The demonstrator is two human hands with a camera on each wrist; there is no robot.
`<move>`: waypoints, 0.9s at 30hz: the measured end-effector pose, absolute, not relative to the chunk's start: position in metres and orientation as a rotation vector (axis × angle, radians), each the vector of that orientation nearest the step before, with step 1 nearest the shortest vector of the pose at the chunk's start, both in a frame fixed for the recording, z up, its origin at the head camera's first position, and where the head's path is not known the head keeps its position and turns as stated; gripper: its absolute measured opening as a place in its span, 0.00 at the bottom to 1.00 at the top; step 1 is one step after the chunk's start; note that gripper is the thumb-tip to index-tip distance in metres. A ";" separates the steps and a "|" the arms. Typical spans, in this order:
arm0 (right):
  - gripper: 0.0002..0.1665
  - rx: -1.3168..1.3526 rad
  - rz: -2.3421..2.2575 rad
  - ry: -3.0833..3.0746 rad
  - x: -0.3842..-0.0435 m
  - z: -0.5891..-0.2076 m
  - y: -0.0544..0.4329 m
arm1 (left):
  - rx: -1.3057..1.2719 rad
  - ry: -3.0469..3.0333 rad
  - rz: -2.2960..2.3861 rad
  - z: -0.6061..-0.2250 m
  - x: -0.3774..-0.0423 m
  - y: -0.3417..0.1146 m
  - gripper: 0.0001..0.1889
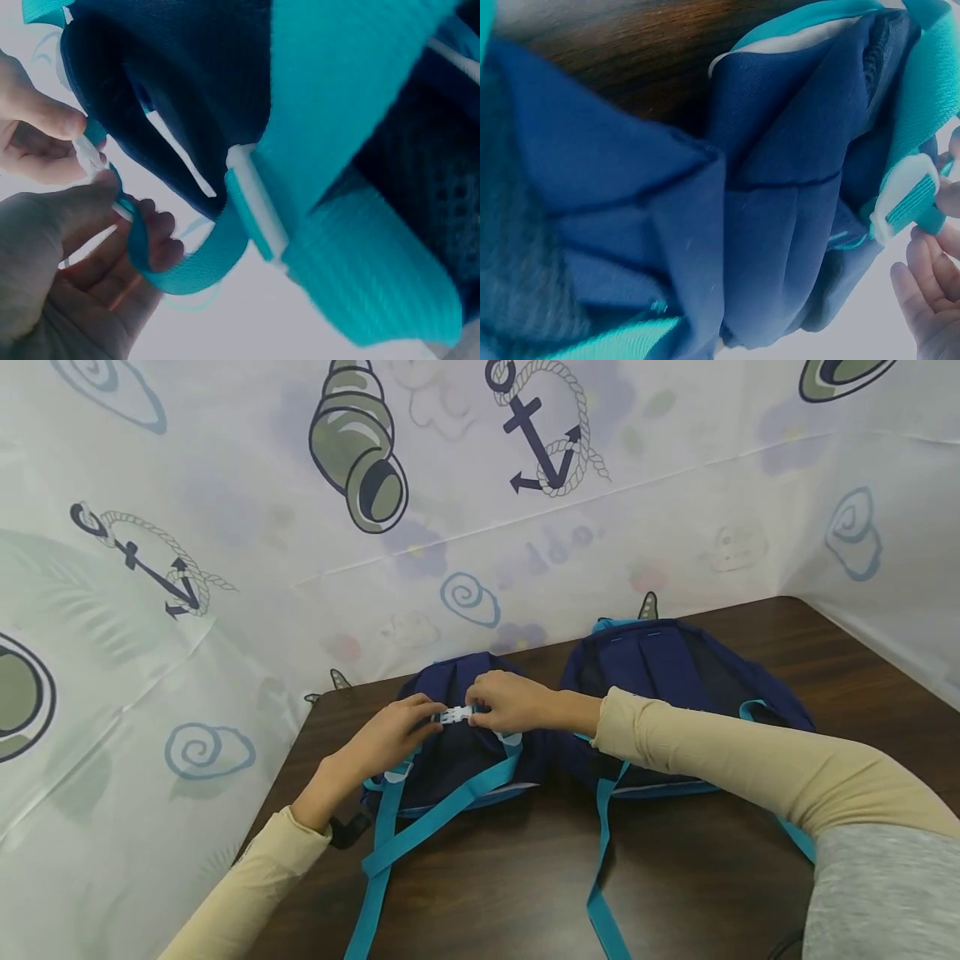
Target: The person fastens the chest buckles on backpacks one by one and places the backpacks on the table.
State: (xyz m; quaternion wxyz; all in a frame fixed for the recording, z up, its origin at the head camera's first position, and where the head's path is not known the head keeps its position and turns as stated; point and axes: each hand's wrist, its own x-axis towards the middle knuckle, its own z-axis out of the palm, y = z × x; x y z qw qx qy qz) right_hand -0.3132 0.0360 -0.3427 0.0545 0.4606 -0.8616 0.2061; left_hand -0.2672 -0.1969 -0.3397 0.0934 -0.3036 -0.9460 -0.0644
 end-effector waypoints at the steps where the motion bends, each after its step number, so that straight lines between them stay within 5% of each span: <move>1: 0.15 1.413 0.625 -2.616 -0.313 -0.343 0.036 | -0.914 -2.804 -0.200 -0.341 -0.268 -0.196 0.16; 12: 0.13 1.458 0.568 -2.636 -0.313 -0.347 0.031 | -1.041 -2.734 -0.278 -0.349 -0.277 -0.193 0.28; 15: 0.23 1.420 0.442 -2.699 -0.310 -0.344 0.031 | -0.975 -2.784 -0.172 -0.347 -0.273 -0.191 0.30; 20: 0.47 1.322 0.074 -2.764 -0.302 -0.337 0.050 | -0.841 -2.884 0.002 -0.338 -0.263 -0.184 0.47; 27: 0.52 1.222 0.027 -2.743 -0.295 -0.343 0.100 | -0.899 -2.922 0.137 -0.330 -0.258 -0.163 0.50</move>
